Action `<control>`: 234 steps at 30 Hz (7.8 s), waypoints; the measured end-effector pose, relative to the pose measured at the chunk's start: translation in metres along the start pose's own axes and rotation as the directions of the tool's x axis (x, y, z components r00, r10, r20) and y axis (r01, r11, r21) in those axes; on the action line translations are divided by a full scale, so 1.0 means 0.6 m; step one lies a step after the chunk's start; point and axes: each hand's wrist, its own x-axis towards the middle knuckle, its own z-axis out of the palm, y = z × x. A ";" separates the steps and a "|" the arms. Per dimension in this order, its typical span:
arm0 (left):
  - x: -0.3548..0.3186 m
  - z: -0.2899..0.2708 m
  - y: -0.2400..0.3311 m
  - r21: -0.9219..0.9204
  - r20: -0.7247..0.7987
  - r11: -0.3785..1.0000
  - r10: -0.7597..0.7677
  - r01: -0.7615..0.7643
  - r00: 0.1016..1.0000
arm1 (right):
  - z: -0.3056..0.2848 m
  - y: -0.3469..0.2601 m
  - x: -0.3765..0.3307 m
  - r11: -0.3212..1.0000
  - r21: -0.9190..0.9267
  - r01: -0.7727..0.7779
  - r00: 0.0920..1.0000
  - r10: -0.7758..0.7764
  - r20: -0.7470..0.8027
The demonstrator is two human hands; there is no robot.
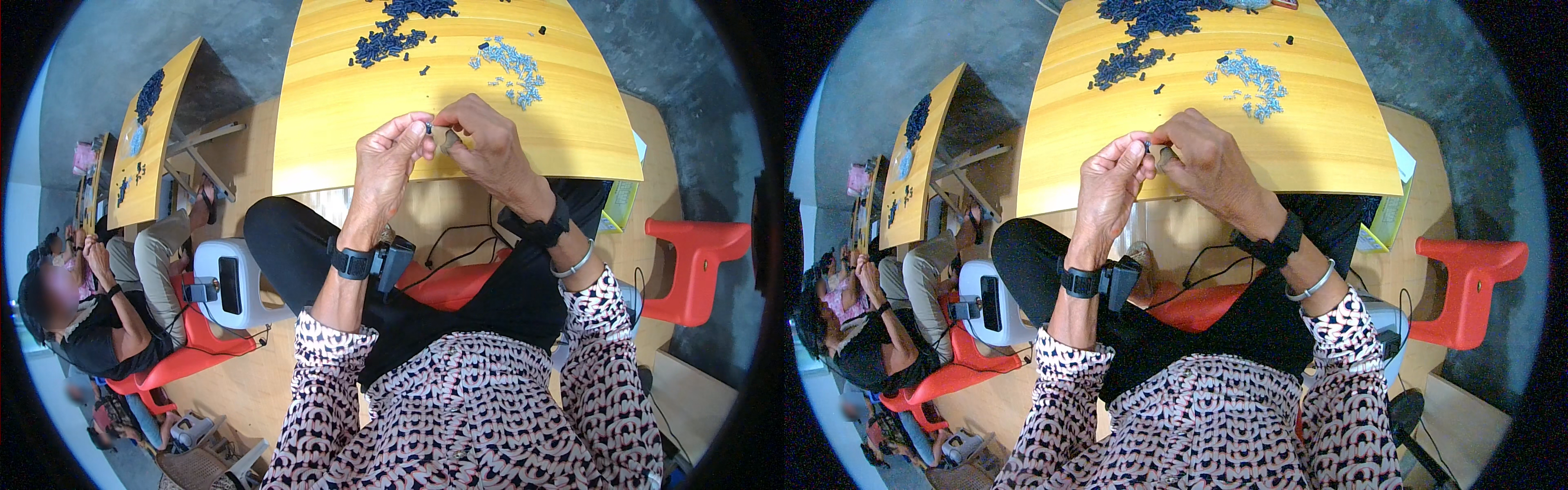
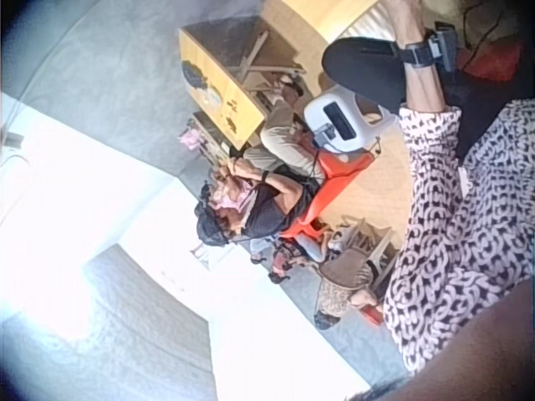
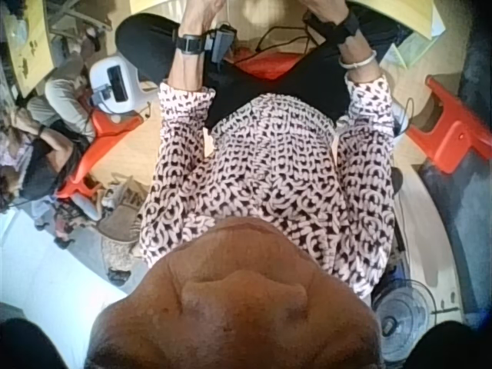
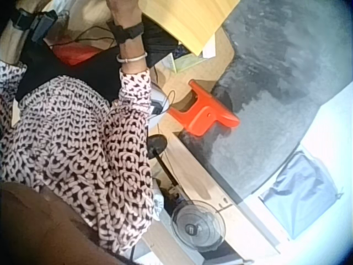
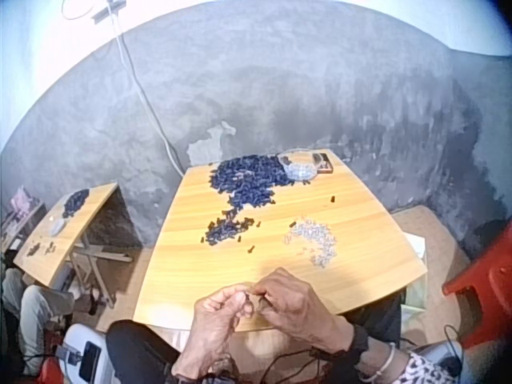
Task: Manually assembling small blue and grey plastic components at a table.
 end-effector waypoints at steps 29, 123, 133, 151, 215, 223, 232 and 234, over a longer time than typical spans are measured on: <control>0.009 -0.010 -0.001 -0.241 0.038 0.971 0.013 -0.004 0.999 | 0.032 -0.005 -0.023 0.812 0.436 -0.387 0.879 0.468 -0.091; -0.004 0.003 -0.011 -0.335 -0.003 0.942 0.013 -0.013 1.000 | 0.046 -0.016 -0.032 0.445 0.708 -0.548 0.694 0.714 0.088; -0.005 0.006 -0.010 -0.306 -0.026 0.952 0.011 -0.019 1.000 | 0.044 -0.011 -0.035 0.442 0.704 -0.556 0.697 0.710 0.105; -0.011 0.005 -0.002 -0.208 -0.052 0.978 0.022 -0.033 0.998 | 0.025 -0.010 -0.019 0.578 0.555 -0.598 0.747 0.652 0.127; -0.001 -0.019 0.015 -0.330 -0.124 0.944 -0.030 -0.013 0.992 | 0.016 -0.007 0.077 0.899 0.232 -0.371 0.915 0.311 0.258; -0.003 -0.019 0.006 -0.288 -0.110 0.957 -0.010 -0.022 0.994 | 0.008 -0.023 0.070 0.953 0.184 -0.238 0.962 0.205 0.181; -0.007 -0.015 0.016 -0.218 -0.096 0.976 -0.022 0.000 0.995 | 0.002 -0.012 0.050 0.941 0.230 -0.250 0.966 0.226 0.126; -0.007 -0.015 0.017 -0.213 -0.097 0.977 -0.015 -0.006 0.995 | 0.004 -0.009 0.047 0.945 0.220 -0.241 0.968 0.217 0.127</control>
